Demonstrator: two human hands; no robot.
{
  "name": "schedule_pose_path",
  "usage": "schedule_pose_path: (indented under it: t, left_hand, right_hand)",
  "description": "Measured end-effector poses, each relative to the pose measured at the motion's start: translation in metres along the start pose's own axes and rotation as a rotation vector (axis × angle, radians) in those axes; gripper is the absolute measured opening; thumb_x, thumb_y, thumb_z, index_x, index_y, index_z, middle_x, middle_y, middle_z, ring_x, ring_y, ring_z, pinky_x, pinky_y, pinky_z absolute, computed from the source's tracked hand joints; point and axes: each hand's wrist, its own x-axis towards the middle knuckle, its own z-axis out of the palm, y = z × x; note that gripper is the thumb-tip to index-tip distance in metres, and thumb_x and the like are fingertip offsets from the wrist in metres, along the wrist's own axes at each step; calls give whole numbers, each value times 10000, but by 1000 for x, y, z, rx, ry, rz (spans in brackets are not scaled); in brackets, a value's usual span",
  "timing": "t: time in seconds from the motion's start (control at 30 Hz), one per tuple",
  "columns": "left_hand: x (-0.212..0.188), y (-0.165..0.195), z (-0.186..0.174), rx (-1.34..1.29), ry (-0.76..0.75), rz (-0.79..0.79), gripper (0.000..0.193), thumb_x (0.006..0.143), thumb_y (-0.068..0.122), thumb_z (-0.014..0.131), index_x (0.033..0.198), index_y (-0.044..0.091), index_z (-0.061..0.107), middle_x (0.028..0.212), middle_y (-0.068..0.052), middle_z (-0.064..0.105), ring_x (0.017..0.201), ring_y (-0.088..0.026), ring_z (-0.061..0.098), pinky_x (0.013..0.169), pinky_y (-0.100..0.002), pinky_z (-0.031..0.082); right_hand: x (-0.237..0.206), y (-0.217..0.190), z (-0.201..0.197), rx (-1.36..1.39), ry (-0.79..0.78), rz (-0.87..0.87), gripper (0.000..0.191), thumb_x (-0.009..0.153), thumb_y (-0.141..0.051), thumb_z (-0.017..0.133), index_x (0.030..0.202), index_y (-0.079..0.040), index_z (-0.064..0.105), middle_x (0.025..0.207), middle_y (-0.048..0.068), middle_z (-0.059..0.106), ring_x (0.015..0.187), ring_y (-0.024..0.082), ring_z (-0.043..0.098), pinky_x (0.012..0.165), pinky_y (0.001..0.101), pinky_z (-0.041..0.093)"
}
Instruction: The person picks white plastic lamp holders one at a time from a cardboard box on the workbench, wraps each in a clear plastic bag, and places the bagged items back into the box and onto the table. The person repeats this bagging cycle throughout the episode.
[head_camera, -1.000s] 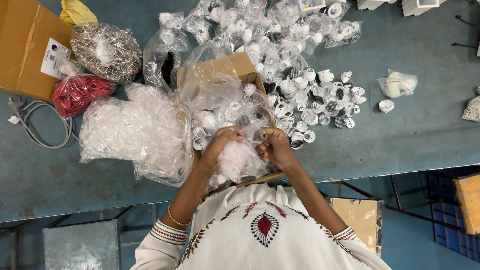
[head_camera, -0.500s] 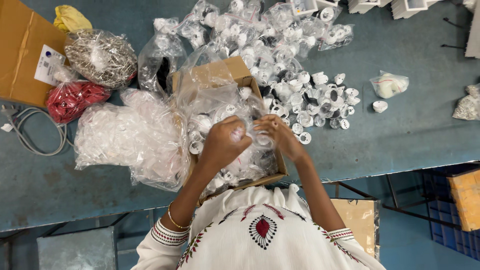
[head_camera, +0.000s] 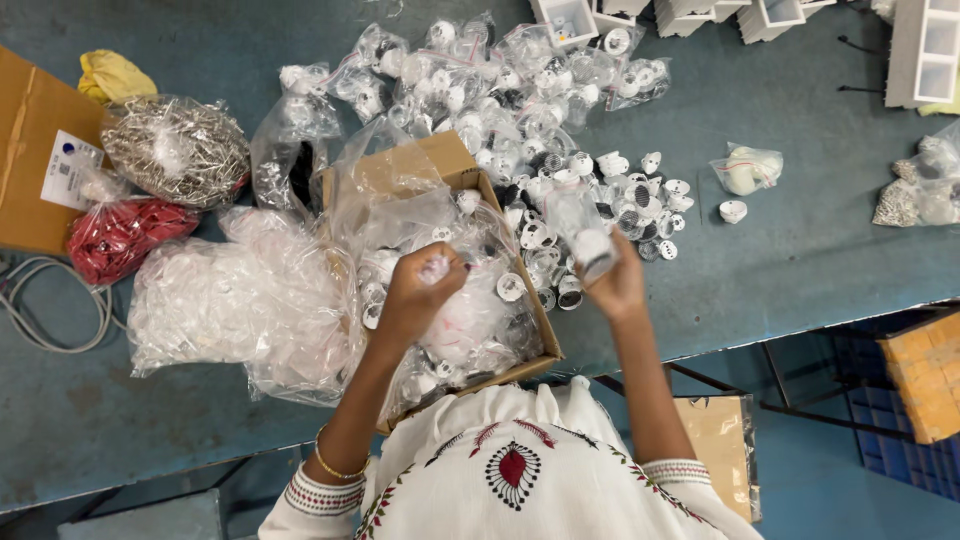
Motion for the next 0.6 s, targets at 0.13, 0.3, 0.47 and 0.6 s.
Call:
schedule_pose_path:
  t: [0.13,0.3,0.47,0.6]
  left_hand:
    - [-9,-8,-9,-17,34,-89,134,898,109,666,797,40,611,754,49,558,738,-36,471,702,-222,416]
    - [-15,-12,-11,-22,55,-99,119,884,106,650,791,41,615,763,55,575,748,-25,476,717,-209,412]
    - [-17,-11,-17,-52,117,-79,124,900,101,647,799,38,611,757,55,543,738,-31,453,696,-214,385]
    - [-16,-6,-16,-50,119,-86,121,903,98,647,802,40,617,756,62,549,740,-28,454,696,-215,387]
  right_hand:
    - [14,-44,-1,-193,227,-246,430,982,-321,629,1329,-76,561,1310,134,646,1152,277,670,962,467,575]
    - [23,-62,5,-304,369,-309,387,962,-199,614,1290,-17,517,1340,186,567,1229,318,595,1007,500,558]
    - [23,-63,11,-633,462,-342,263,976,-49,546,1119,171,544,1070,248,628,943,351,723,903,413,627]
    - [28,-59,12,-718,448,-348,156,967,3,550,1047,133,585,905,192,663,762,280,752,776,354,676]
